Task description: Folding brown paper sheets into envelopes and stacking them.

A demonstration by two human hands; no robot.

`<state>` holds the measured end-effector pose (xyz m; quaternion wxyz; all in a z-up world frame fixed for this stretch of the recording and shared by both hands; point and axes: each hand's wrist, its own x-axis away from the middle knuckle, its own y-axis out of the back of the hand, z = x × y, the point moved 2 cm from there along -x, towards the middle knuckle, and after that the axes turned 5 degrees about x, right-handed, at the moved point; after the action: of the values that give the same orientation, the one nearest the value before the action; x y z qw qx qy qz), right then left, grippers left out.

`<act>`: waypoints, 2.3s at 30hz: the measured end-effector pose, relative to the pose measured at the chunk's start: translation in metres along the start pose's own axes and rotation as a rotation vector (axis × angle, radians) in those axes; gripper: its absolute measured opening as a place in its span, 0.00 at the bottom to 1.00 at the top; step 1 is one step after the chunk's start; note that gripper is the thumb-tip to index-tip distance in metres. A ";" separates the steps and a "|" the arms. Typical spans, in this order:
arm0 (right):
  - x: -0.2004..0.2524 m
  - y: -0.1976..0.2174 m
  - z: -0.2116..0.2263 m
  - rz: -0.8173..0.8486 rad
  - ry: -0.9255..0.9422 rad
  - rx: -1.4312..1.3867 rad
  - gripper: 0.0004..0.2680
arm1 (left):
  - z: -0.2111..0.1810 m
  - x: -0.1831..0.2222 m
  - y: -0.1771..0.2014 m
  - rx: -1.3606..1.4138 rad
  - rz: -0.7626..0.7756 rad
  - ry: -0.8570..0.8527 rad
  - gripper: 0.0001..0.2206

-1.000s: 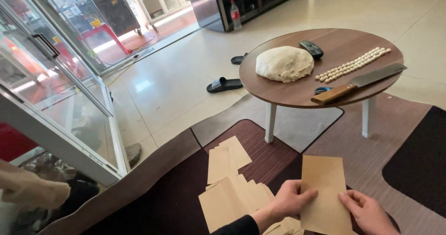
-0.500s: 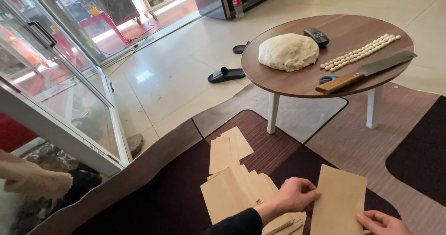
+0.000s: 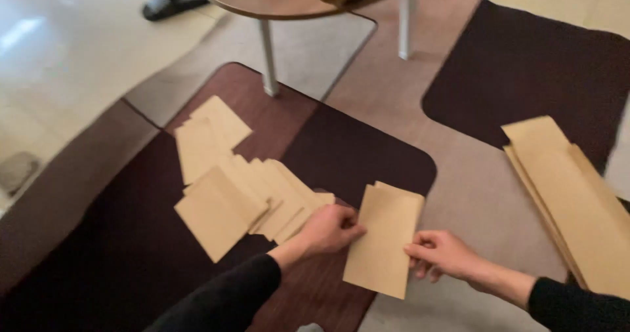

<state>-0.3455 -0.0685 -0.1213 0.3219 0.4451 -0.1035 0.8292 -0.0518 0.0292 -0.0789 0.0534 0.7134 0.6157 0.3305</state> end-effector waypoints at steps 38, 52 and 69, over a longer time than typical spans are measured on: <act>-0.065 0.018 -0.010 -0.003 -0.064 0.307 0.11 | 0.035 -0.085 -0.030 -0.207 0.089 0.121 0.15; -0.065 0.018 -0.011 -0.056 -0.130 0.377 0.20 | 0.041 -0.068 -0.025 -0.148 0.021 -0.017 0.19; -0.014 0.008 0.030 -0.198 0.103 0.153 0.14 | 0.183 0.087 0.130 -0.773 -0.614 -0.027 0.18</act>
<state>-0.3252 -0.0945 -0.1140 0.3724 0.4333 0.0210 0.8204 0.1586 0.1383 -0.1227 0.4170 0.4313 0.6288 0.4946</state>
